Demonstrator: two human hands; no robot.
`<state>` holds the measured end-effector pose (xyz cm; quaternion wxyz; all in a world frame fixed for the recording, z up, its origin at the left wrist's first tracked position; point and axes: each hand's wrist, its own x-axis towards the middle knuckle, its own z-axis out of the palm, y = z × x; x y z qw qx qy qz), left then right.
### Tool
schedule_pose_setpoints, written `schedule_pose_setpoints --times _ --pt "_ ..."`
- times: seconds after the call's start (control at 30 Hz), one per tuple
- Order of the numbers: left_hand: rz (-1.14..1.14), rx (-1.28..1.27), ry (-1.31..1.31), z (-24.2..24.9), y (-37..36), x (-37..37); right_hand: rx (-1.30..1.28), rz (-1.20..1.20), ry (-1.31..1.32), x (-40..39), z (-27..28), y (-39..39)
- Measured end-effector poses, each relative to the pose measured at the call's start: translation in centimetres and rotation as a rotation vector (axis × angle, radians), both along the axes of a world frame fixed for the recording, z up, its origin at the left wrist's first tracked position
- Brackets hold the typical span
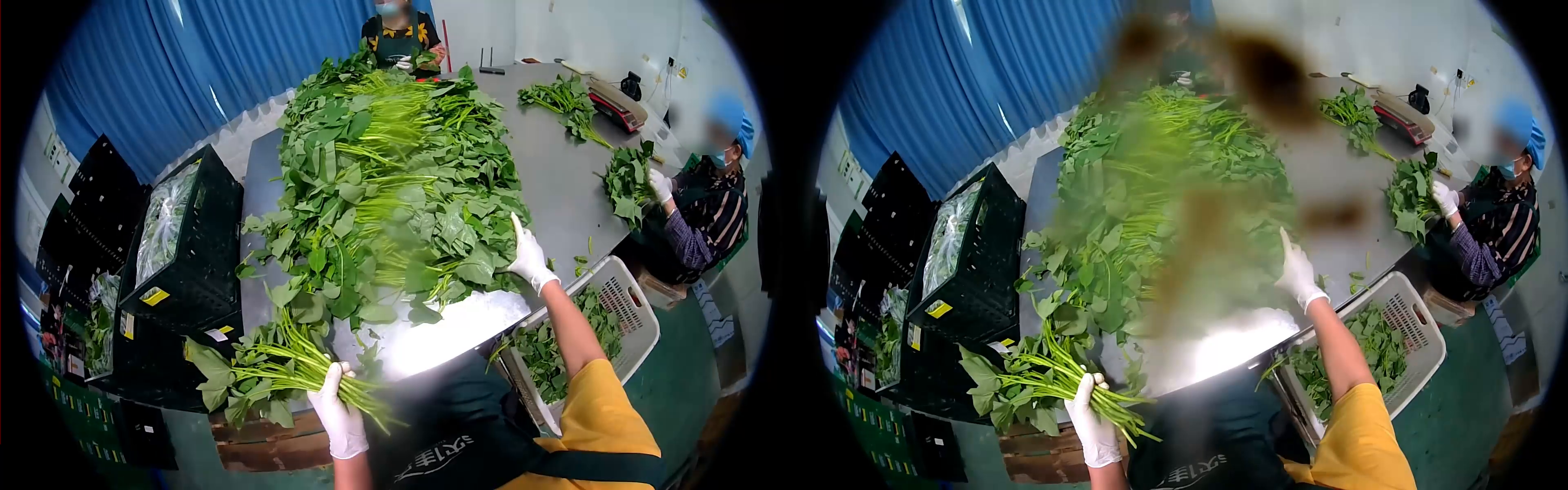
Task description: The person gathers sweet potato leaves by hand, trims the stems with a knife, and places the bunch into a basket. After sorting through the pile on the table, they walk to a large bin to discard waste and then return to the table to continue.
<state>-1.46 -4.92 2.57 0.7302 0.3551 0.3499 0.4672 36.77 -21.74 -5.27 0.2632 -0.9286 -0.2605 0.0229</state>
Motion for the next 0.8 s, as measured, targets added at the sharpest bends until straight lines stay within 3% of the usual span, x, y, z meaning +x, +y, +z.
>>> schedule_pose_setpoints --times 0.2,0.37,0.8 --pt "-0.066 -0.058 0.045 0.6 -0.8 0.7 0.023 -0.052 -0.328 -1.2 1.2 -0.4" --pt "-0.057 -0.036 0.030 0.5 -0.4 0.4 0.119 0.125 -0.659 -0.3 6.4 -1.2" --pt "0.068 -0.095 -0.054 0.5 1.3 0.9 -0.252 0.337 -1.053 2.8 18.7 -4.6"
